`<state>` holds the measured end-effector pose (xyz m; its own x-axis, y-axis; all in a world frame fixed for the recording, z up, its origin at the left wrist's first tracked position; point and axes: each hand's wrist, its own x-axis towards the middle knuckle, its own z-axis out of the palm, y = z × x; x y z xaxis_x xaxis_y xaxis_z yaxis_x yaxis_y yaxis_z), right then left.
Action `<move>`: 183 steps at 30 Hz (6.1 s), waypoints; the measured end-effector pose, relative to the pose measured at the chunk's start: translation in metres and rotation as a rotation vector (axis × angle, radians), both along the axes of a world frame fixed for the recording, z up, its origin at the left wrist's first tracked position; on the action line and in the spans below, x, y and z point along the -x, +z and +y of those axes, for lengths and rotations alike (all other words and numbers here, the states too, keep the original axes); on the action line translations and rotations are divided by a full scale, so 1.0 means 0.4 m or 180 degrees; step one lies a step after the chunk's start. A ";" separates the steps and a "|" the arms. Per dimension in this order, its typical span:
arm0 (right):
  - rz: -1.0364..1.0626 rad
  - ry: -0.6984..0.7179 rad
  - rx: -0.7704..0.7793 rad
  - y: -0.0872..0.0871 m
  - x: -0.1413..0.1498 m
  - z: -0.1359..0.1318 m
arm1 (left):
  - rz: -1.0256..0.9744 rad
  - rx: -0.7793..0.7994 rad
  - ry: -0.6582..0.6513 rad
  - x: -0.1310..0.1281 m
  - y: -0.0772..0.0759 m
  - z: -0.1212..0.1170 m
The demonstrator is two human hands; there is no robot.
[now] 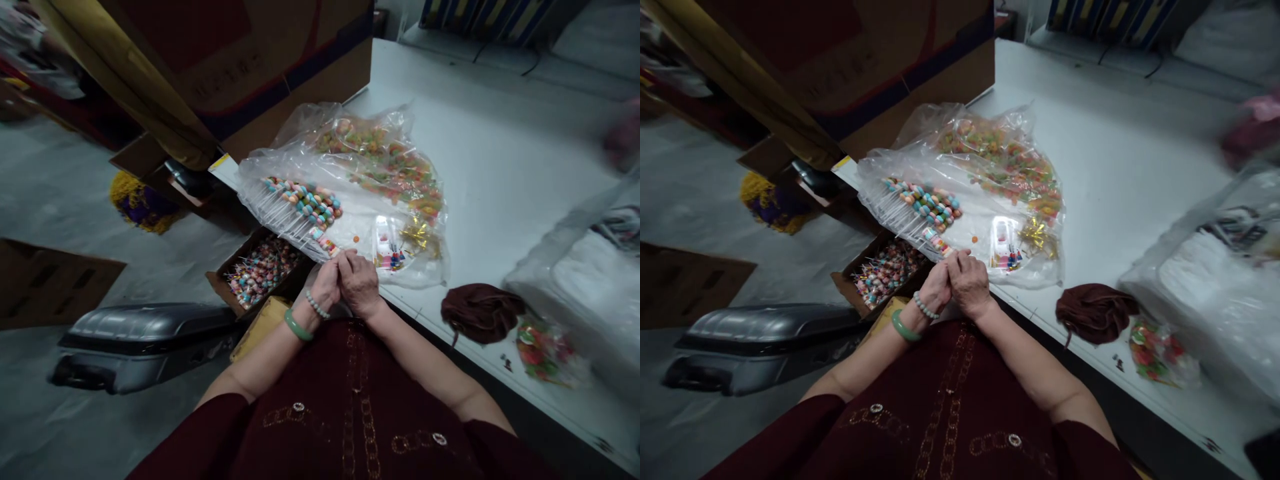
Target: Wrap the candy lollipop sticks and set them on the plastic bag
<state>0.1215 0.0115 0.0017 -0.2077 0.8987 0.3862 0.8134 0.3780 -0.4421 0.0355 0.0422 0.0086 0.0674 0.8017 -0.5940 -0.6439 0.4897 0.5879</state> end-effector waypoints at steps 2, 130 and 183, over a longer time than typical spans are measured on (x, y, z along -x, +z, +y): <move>0.0606 -0.0087 0.0457 0.006 0.000 0.010 | -0.0296 0.0170 -0.0205 -0.002 0.010 -0.004; 0.4343 -0.0535 0.2331 0.013 -0.102 0.051 | 0.1277 -0.0947 -0.0823 -0.012 0.010 -0.011; 0.1256 0.0101 0.2143 -0.027 0.073 0.115 | 0.6196 -0.0172 -0.1646 0.514 0.007 -0.072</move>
